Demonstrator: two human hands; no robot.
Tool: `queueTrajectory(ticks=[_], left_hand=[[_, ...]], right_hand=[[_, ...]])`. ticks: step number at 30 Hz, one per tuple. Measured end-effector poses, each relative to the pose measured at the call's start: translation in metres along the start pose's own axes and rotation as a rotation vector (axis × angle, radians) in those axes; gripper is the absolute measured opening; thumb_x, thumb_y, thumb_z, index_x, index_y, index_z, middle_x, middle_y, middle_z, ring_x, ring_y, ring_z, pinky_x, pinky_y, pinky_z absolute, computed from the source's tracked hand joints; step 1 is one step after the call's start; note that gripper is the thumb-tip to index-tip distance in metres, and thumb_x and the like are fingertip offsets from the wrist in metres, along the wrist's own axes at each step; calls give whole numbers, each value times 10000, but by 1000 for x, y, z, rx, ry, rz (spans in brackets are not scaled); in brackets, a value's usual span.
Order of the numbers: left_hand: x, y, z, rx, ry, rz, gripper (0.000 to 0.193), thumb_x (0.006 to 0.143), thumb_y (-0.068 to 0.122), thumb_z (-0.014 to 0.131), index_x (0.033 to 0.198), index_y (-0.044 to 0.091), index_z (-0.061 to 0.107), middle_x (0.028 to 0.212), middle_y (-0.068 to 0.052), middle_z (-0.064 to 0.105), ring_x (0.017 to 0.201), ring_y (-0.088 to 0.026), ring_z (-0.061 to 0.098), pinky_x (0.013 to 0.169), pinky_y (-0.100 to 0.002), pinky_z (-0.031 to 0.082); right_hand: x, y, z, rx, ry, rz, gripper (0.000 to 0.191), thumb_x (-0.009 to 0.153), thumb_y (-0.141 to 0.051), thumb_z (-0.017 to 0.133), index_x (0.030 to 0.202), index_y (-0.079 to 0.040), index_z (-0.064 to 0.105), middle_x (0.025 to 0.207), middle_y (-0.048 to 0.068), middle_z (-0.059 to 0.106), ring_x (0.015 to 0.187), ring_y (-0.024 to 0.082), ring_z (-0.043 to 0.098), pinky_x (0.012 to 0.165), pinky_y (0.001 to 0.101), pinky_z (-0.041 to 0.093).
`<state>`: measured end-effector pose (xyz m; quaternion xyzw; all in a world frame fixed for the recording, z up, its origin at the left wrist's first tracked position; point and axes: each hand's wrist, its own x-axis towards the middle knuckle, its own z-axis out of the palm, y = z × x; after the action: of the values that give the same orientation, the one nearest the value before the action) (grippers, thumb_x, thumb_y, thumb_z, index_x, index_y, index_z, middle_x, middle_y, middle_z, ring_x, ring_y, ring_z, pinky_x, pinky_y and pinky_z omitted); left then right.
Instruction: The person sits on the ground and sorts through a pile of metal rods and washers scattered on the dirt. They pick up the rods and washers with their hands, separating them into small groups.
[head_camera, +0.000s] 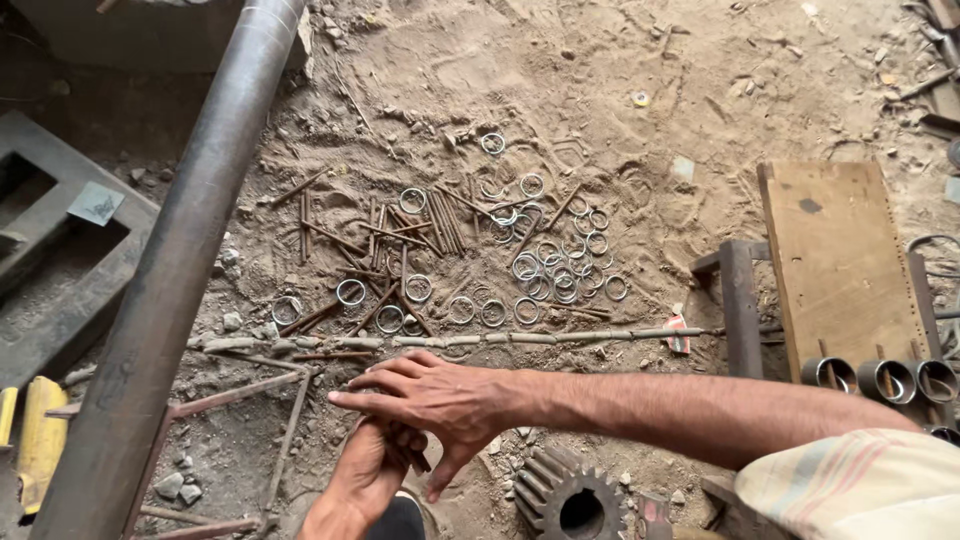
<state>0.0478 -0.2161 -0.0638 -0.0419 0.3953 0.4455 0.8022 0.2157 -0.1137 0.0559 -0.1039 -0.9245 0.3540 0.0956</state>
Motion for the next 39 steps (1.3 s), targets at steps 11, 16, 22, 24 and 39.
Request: queueTrajectory(ticks=[11,16,22,24,39], left_hand=[[-25,27,62,30,155,-2,227,1016,337,497,1002,130,589,816,3,619,670,-163,594,622,-370,514],[-24,32,61,27,147,-1,281,1007,348,595,815,169,496,636,50,449,568,-98,481,590,-321,482],[-18,27,51,-14,208,-18,331,973,314,639,754,171,436,601,59,390,513,-83,410,550,-299,432],[-17,26,46,-21,218,-20,317,969,307,633,758,170,439,605,59,391,518,-83,414,552,-299,434],[-15,35,41,-19,248,12,268,977,300,609,793,165,468,622,58,397,539,-83,425,583,-302,452]], right_hand=[[-2,46,-27,128,91,11,1187,776,-504,871,1644,-95,171,1415,226,568,1267,336,588,1091,512,483],[-6,113,-63,-232,64,504,401,959,-323,707,1301,-117,664,1290,137,667,1217,295,588,1019,512,480],[-21,183,-90,-280,83,893,447,1024,-262,654,1402,-32,596,1202,194,600,1082,307,587,952,446,538],[-21,196,-90,-378,49,844,539,983,-237,682,1459,-25,543,1241,203,575,1088,312,574,951,451,530],[12,232,-79,-576,-56,607,611,1019,-12,497,1596,72,314,1294,219,542,975,249,566,851,373,540]])
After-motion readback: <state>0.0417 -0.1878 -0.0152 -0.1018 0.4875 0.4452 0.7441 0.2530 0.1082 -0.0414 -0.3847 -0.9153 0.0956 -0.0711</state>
